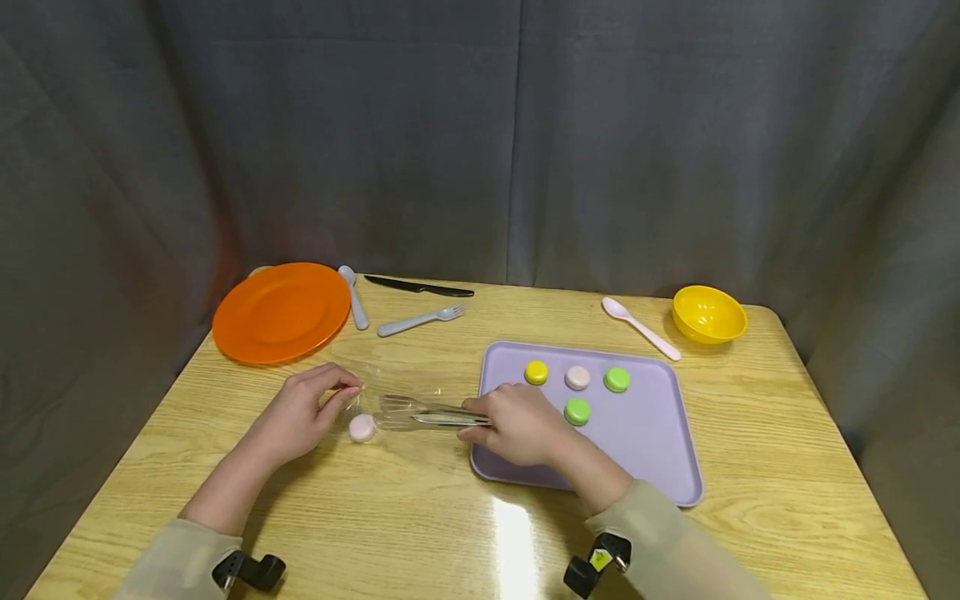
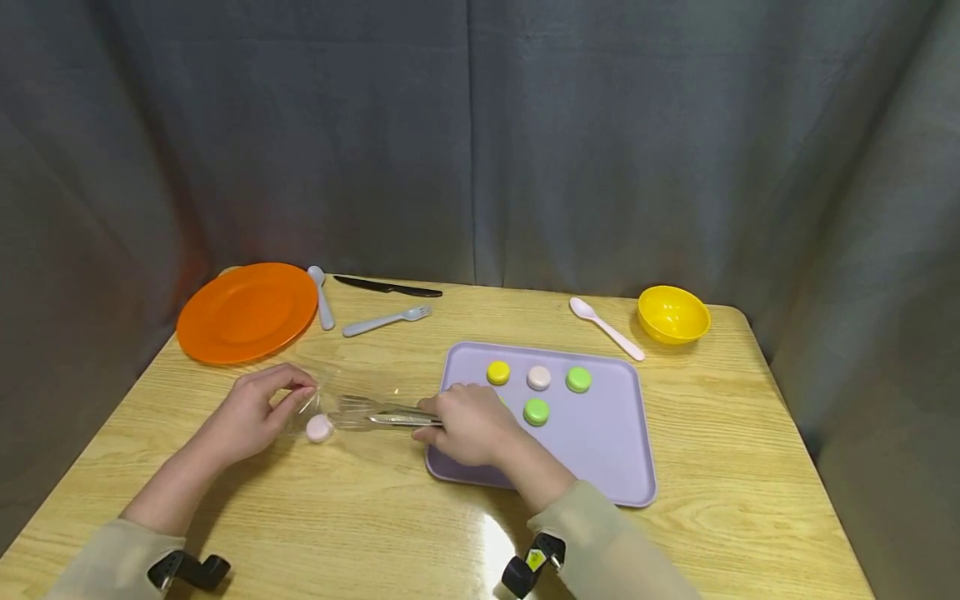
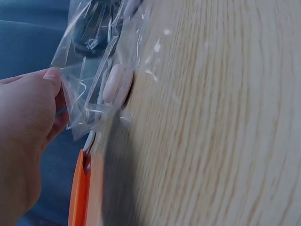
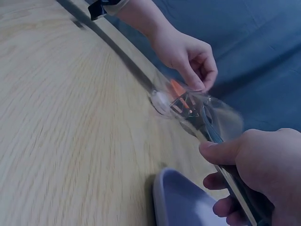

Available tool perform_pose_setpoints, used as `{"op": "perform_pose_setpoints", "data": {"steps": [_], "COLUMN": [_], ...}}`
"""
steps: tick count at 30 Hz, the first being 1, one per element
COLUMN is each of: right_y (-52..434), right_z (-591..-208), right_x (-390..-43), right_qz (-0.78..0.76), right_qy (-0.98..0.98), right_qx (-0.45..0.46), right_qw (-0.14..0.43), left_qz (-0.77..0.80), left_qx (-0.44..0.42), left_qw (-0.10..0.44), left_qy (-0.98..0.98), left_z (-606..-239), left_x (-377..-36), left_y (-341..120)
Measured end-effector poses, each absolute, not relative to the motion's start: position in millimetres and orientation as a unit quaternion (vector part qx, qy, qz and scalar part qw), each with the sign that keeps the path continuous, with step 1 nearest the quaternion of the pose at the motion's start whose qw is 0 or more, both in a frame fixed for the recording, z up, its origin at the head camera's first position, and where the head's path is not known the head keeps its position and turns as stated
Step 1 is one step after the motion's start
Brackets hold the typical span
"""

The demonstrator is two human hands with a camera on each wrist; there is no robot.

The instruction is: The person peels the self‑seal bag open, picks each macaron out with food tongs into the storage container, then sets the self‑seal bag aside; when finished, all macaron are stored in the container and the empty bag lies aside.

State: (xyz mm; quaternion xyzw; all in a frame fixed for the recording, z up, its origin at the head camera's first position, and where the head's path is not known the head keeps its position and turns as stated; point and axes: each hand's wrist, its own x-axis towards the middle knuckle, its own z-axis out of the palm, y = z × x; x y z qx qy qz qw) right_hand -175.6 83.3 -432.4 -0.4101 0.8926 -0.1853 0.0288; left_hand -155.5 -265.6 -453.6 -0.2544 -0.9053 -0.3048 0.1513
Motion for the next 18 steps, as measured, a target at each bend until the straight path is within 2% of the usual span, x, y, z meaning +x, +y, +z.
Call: {"op": "perform_pose_setpoints", "data": {"steps": [10,18], "right_y": [60.9,49.8], "right_z": [-435.0,-439.8], "right_x": [-180.4,-181.5], "right_qz": [-0.192,-0.161], "right_qy": [0.883,0.884], "right_qx": [-0.421,-0.434], "right_qw": [0.08,0.06], "left_qz": [-0.306,-0.322], "left_qx": [-0.256,-0.272], "left_qw": [0.151,0.161], "left_qy": [-0.904,-0.892], "left_z": [-454.7,-461.0], "left_x": [-151.4,-150.1], "left_y": [-264.0,-263.2]}}
